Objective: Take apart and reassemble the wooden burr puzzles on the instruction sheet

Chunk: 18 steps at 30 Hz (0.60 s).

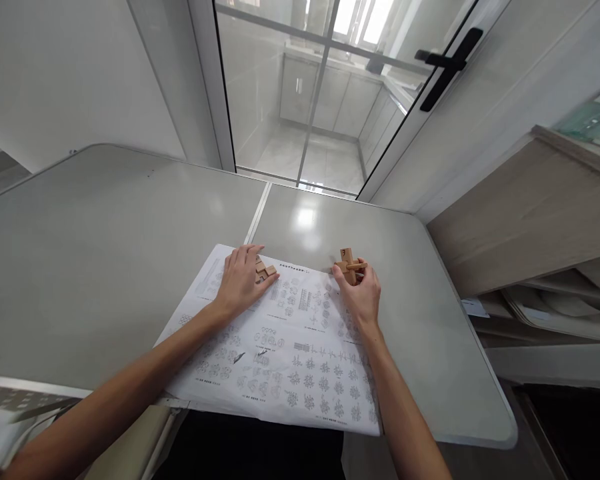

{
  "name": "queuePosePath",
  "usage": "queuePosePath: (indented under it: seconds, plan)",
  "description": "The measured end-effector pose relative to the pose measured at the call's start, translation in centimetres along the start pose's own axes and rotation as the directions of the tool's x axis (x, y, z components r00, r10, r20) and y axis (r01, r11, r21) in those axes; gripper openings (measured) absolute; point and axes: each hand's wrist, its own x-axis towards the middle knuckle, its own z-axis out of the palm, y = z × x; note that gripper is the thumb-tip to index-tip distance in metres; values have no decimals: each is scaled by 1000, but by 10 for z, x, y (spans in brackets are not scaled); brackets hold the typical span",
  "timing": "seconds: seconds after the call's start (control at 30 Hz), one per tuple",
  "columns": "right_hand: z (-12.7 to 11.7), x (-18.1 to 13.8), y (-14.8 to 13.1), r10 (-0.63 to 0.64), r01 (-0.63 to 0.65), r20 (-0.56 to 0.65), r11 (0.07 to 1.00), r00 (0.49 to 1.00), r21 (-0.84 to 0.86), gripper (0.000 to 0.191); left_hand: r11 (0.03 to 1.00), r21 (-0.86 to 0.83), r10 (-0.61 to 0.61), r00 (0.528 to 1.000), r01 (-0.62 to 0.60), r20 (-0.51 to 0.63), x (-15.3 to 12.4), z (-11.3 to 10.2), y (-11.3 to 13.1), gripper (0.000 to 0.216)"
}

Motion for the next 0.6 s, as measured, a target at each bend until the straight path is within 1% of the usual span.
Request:
queuePosePath:
  seconds: [0.1,0.2,0.3,0.4,0.47,0.6]
  plan:
    - [2,1,4,-7,8,-9,1000,1000,5,78,993,-110,40,999,-36,37,-1,2,-1,59]
    - [4,3,9,-42,42,-21,999,999,-7,78,966,-246,101,990,-75,95,-3,3,2,60]
    - [5,4,12,-61,61,-24,998,998,-8,77,943,-313,166,977,-118,133,-6,3,5,61]
    - [5,5,14,-74,73,-38,997,997,-7,76,954,-260,185,975,-149,122,-6,1,7,65]
    - [6,6,16,-62,62,-44,998,997,5,78,977,-161,155,983,-138,98,-5,0,7,70]
    - [6,7,16,6,-3,-54,998,999,58,89,996,13,92,992,-93,84,-4,-1,5,78]
